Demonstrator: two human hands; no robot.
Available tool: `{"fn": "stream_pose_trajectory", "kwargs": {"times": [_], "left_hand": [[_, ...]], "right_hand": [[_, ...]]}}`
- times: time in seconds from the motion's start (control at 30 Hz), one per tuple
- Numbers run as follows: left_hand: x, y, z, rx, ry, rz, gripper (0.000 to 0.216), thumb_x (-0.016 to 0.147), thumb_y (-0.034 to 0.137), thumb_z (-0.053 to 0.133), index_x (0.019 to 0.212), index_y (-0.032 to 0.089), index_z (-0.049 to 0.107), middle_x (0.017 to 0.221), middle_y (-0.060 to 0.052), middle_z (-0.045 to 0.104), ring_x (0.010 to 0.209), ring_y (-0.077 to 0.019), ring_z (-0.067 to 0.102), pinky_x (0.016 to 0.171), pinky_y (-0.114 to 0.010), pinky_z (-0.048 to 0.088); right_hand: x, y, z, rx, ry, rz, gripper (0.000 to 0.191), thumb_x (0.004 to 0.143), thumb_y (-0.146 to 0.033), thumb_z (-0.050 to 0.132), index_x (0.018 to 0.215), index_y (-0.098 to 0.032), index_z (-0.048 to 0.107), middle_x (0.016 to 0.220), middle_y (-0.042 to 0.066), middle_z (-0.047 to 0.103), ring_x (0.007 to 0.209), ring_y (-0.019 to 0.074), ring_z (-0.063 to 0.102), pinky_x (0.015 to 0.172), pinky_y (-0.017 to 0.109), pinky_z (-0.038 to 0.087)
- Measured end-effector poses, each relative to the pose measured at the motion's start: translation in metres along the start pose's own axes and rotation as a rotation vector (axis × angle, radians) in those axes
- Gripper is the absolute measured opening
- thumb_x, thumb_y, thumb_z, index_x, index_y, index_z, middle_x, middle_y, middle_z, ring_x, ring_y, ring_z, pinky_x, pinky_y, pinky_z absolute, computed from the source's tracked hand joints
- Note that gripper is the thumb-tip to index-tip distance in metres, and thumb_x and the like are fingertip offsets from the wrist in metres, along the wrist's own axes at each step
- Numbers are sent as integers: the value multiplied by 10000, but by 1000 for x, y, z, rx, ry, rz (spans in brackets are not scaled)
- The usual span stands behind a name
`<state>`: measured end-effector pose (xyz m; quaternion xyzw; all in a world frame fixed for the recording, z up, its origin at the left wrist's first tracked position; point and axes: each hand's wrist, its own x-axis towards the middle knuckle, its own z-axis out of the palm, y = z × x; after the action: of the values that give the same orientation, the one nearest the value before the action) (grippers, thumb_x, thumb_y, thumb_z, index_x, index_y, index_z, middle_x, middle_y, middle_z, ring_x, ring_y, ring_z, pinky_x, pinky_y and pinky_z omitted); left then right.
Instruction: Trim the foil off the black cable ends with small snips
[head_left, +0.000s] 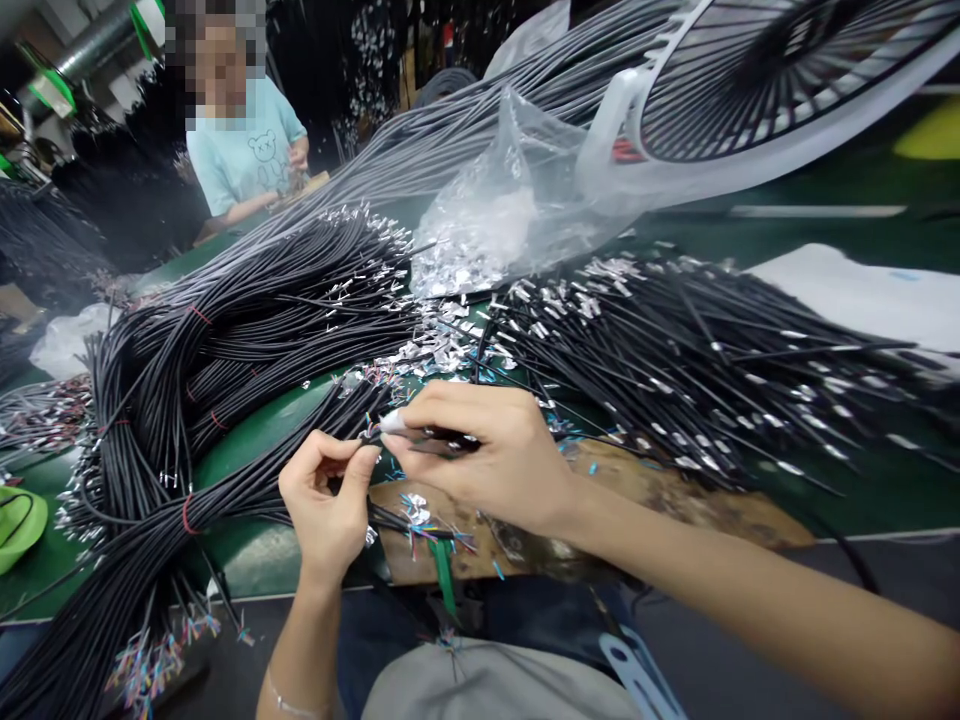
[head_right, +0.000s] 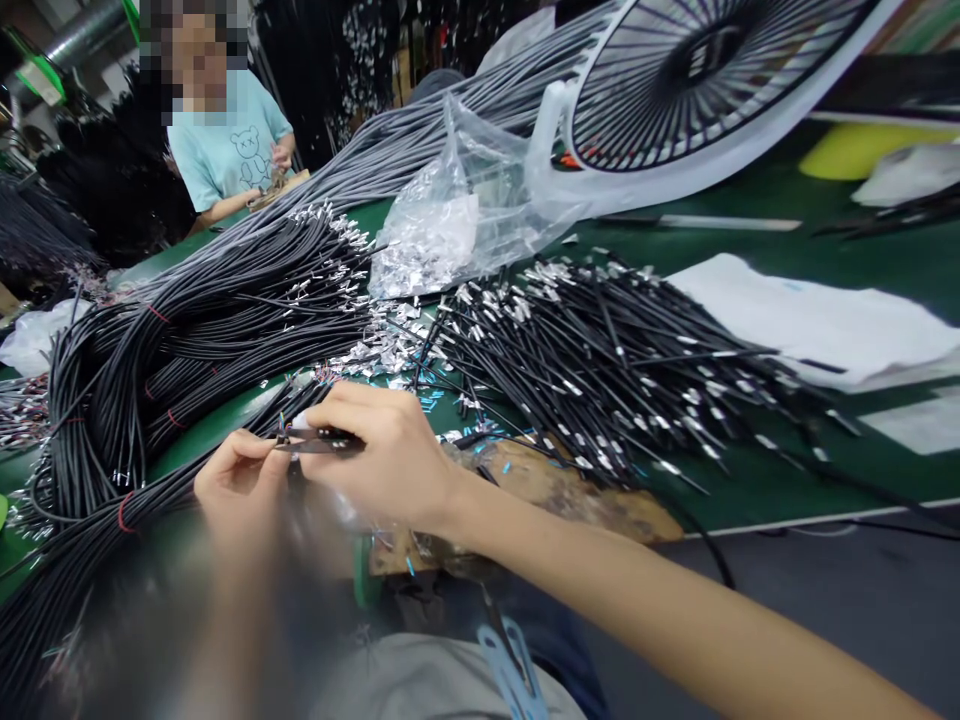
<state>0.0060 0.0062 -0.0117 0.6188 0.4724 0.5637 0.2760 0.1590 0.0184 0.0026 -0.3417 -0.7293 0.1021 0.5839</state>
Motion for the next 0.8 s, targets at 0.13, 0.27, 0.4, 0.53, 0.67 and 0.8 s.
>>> {"fn": "stream_pose_trajectory", "kwargs": {"times": [0.13, 0.27, 0.4, 0.53, 0.67, 0.8], "left_hand": [[-1, -1, 1, 6, 1, 23, 135, 731, 173, 693, 642, 166, 591, 581, 49, 552, 525, -63, 507, 492, -138, 419], [-1, -1, 1, 5, -16, 15, 133, 737, 173, 688, 644, 170, 593, 575, 55, 551, 506, -58, 494, 476, -137, 405], [-2, -2, -1, -12, -15, 55, 108, 737, 156, 689, 664, 178, 612, 592, 51, 563, 537, -64, 503, 506, -149, 410], [-3, -2, -5, -13, -68, 93, 75, 757, 149, 664, 694, 182, 642, 609, 37, 582, 556, -77, 511, 516, -169, 405], [-2, -2, -8, 5, -102, 117, 72, 763, 156, 656, 694, 176, 646, 601, 29, 579, 549, -82, 505, 508, -179, 394], [-2, -2, -9, 19, -124, 131, 76, 763, 158, 656, 690, 177, 643, 599, 32, 581, 545, -78, 502, 509, -176, 391]], "right_hand": [[0, 0, 0, -5, 19, 9, 110, 739, -71, 576, 690, -89, 673, 578, 49, 625, 501, 98, 546, 475, 200, 444], [0, -1, 1, -16, 32, -9, 119, 738, -72, 563, 707, -109, 672, 613, 52, 651, 525, 97, 558, 488, 196, 447], [2, 0, 2, 28, -15, 66, 121, 728, -88, 568, 671, -114, 671, 563, 21, 612, 492, 80, 508, 483, 194, 419], [5, -2, 0, 168, -87, 281, 143, 707, -115, 576, 578, -128, 635, 493, -30, 503, 441, 51, 398, 423, 179, 333], [8, -4, -2, 329, -127, 475, 146, 693, -154, 559, 555, -130, 603, 483, -39, 443, 440, 49, 360, 394, 177, 282], [8, -3, -3, 422, -157, 528, 127, 663, -169, 568, 543, -129, 585, 474, -46, 424, 427, 41, 331, 380, 174, 268]]}}
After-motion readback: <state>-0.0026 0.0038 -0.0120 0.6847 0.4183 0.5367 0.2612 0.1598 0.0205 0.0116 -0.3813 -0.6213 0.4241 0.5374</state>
